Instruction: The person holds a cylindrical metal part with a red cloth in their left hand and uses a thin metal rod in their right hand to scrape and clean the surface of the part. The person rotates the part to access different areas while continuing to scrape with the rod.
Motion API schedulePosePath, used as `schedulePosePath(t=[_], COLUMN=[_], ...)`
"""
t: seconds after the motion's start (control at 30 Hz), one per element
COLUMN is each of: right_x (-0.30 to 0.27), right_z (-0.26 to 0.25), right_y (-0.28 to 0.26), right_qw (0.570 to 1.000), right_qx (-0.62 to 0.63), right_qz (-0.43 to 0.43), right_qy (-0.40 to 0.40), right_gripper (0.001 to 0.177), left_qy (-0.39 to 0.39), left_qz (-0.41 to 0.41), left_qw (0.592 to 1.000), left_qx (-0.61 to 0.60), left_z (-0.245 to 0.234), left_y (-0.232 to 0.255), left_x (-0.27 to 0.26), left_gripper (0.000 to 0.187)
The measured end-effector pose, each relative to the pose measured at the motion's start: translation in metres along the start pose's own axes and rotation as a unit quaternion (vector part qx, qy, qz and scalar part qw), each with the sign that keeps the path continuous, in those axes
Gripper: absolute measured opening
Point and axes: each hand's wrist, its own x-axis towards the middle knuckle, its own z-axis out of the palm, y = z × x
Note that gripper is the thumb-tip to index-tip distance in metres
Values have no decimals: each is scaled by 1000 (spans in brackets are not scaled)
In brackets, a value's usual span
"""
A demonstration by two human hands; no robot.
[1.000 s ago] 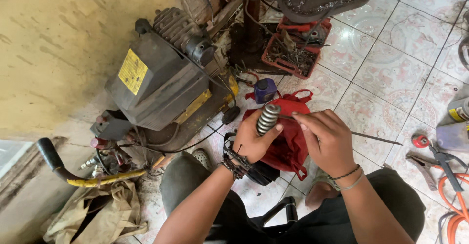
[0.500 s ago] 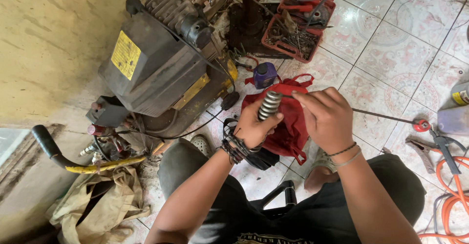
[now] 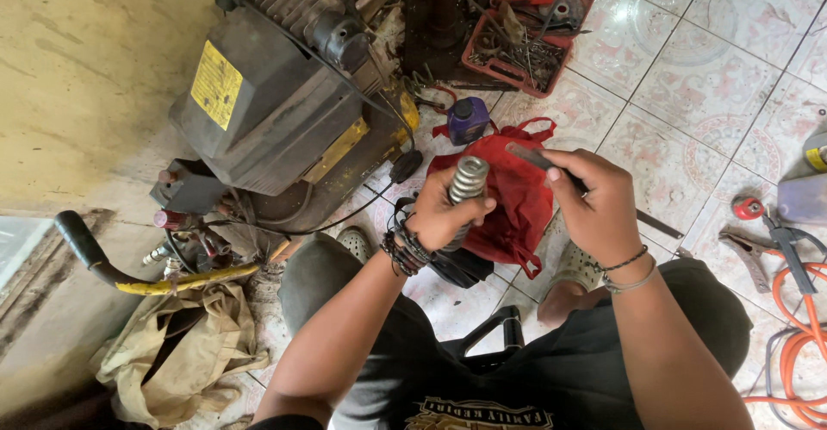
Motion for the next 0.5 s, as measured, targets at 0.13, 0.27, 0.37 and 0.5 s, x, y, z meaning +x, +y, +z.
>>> schedulePosePath(t=[0.13, 0.27, 0.37, 0.5], right_x=[1, 3, 2, 0], right_z=[-3, -5, -7, -11], right_y=[-7, -16, -15, -6], right_qw=[999, 997, 994, 990], right_qx=[23, 23, 18, 2], right_qz=[-12, -68, -92, -120], right_qy=[-19, -42, -62, -69], right_gripper=[20, 22, 22, 21], left_qy=[37, 44, 38, 27], left_qz=[-37, -57, -48, -45], left_qw=[984, 935, 923, 924], left_qx=[169, 348, 380, 379], left_z=[19, 22, 22, 22], left_y=[66, 69, 61, 67], left_x=[-3, -7, -9, -8], left_gripper=[13, 18, 21, 22])
